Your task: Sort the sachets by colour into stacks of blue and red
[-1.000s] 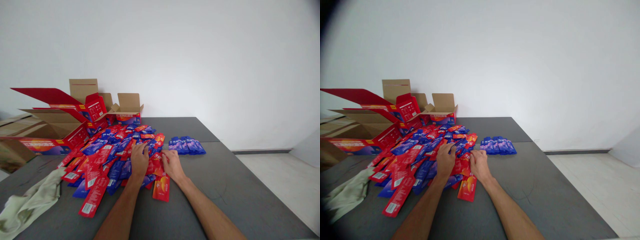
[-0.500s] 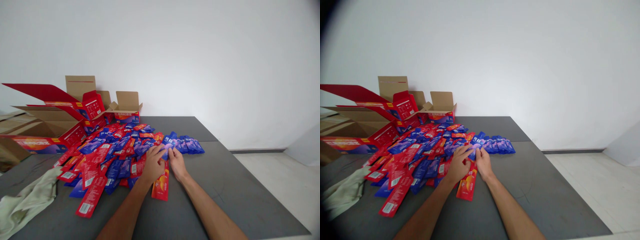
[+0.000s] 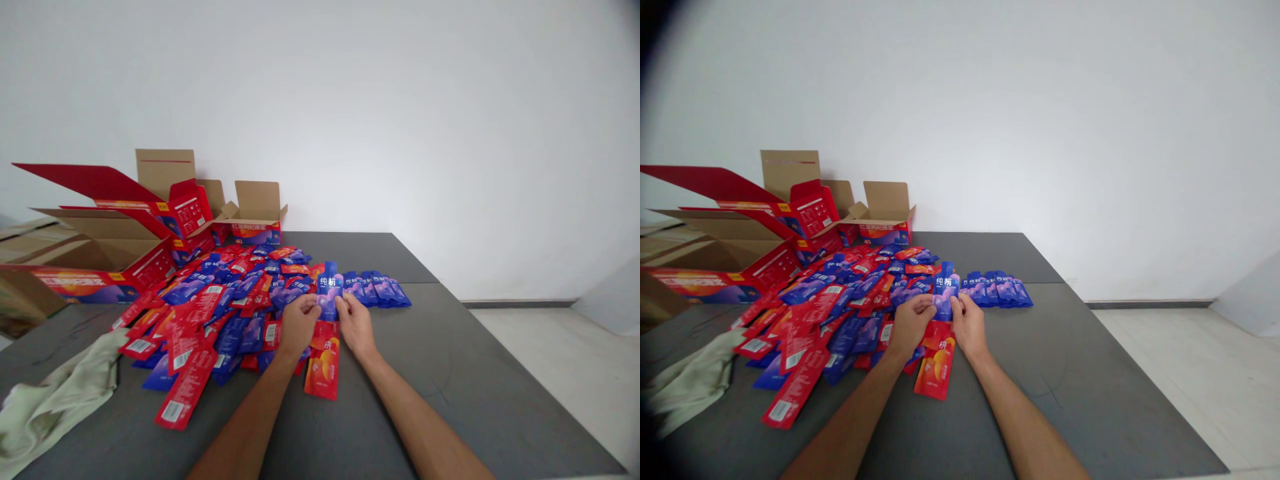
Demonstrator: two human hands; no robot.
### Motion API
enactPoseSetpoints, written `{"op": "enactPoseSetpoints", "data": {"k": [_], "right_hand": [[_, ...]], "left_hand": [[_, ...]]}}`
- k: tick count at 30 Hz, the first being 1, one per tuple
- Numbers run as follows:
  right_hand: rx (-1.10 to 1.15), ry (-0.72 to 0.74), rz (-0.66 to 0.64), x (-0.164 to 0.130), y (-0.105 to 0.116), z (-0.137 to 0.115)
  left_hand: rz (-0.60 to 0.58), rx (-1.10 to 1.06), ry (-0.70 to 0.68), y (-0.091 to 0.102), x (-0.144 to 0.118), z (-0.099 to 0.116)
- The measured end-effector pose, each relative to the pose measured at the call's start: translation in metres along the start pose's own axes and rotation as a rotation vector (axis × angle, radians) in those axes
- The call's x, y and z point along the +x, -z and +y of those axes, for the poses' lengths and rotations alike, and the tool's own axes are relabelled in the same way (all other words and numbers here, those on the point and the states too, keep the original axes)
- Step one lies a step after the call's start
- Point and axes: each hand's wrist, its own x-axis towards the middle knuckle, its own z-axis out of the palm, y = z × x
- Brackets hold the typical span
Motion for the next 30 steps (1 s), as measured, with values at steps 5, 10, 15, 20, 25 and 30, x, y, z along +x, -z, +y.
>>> {"op": "enactPoseSetpoints", "data": {"k": [5,10,15,20,25,30], "right_hand": [[-0.068,-0.008,0.053,-0.003,0.001,-0.007],[-0.215,0.237,0.064,-0.010,-0.005,-0.012],[-0.417,0.273,0.003,-0.019,-0.015,-0.011],[-0.503,0.246,0.041,-0.020,-0.017,-0.007],[-0.525,0.268,0.042,-0.017,-0.014,-0.005],[-0.590,0.253,0.077,-0.008,-0.006,0.002]], "left_hand": [[0.005,-0.030,0.033,-0.002,-0.001,0.001],[0.060,-0.065,0.050,-0.001,0.001,0.002],[0.093,-0.070,0.059,0.001,0.003,0.001],[0.064,-0.068,0.077,-0.001,0.001,0.000],[0.008,-0.057,0.048,-0.002,-0.001,0.006],[-0.017,-0.030,0.050,-0.005,-0.004,0.010]]}}
